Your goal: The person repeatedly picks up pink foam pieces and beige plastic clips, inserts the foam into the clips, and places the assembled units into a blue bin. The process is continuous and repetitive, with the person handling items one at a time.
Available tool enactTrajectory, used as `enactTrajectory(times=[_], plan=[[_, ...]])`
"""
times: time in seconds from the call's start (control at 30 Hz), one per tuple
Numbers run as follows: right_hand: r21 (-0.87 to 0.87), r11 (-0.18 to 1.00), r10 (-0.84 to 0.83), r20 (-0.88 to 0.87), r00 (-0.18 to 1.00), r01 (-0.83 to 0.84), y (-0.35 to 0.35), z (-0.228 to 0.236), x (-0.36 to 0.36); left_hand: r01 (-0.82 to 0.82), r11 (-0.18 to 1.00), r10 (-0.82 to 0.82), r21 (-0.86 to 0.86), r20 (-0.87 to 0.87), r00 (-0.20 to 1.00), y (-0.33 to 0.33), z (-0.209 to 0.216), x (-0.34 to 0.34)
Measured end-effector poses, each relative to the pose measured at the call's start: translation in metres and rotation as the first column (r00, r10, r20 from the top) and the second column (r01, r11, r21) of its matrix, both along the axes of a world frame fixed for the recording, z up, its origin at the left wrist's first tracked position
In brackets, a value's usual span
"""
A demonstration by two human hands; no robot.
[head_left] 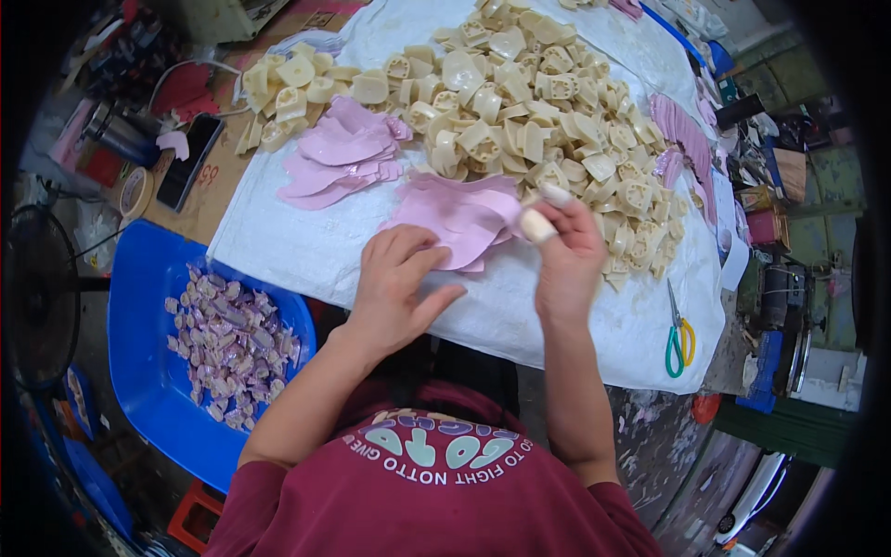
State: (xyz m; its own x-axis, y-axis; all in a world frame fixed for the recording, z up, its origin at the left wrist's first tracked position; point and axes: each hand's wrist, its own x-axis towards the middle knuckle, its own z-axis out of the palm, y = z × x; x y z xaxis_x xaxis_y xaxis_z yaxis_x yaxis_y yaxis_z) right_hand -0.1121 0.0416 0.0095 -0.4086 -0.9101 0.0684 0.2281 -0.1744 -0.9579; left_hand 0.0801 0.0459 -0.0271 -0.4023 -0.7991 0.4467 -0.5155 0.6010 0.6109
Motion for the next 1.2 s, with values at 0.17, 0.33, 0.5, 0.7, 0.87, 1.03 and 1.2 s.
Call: enactTrajectory(times=[0.17,0.33,0.5,0.7,0.87,1.03,1.2], plan=[[-0.209,0.977,-0.115,-0.674,0.729,-0.039,0.038,0.001,0.002,0.089,0.945,0.013,0.314,-0.31,0.951,0.011,0.037,-0.014],[-0.251,0.965,-0.174,-0.828,0.533,-0.074,0.052,-0.006,-0.016,0.411,0.63,0.285,0.659,-0.689,0.666,0.003,0.034,-0.017],[0.037,0.998,0.041,-0.997,-0.065,0.048,0.078,-0.022,-0.101,0.548,0.486,0.405,0.681,-0.731,0.549,-0.003,0.047,-0.025],[0.033,0.998,0.041,-0.989,-0.143,0.057,0.105,-0.018,-0.131,0.658,0.426,0.556,0.621,-0.753,0.351,0.0,0.045,-0.033],[0.183,0.962,0.02,-0.785,0.619,0.201,0.12,-0.023,-0.156,0.67,0.443,0.523,0.596,-0.779,0.346,0.004,0.041,-0.035],[0.026,0.997,-0.044,-0.588,0.808,0.073,0.094,0.033,-0.061,0.651,0.433,0.579,0.623,-0.746,0.329,0.01,0.047,-0.041],[-0.335,0.912,-0.124,-0.773,0.622,-0.235,0.061,0.034,0.006,0.67,0.474,0.544,0.571,-0.788,0.288,0.02,0.064,-0.038]])
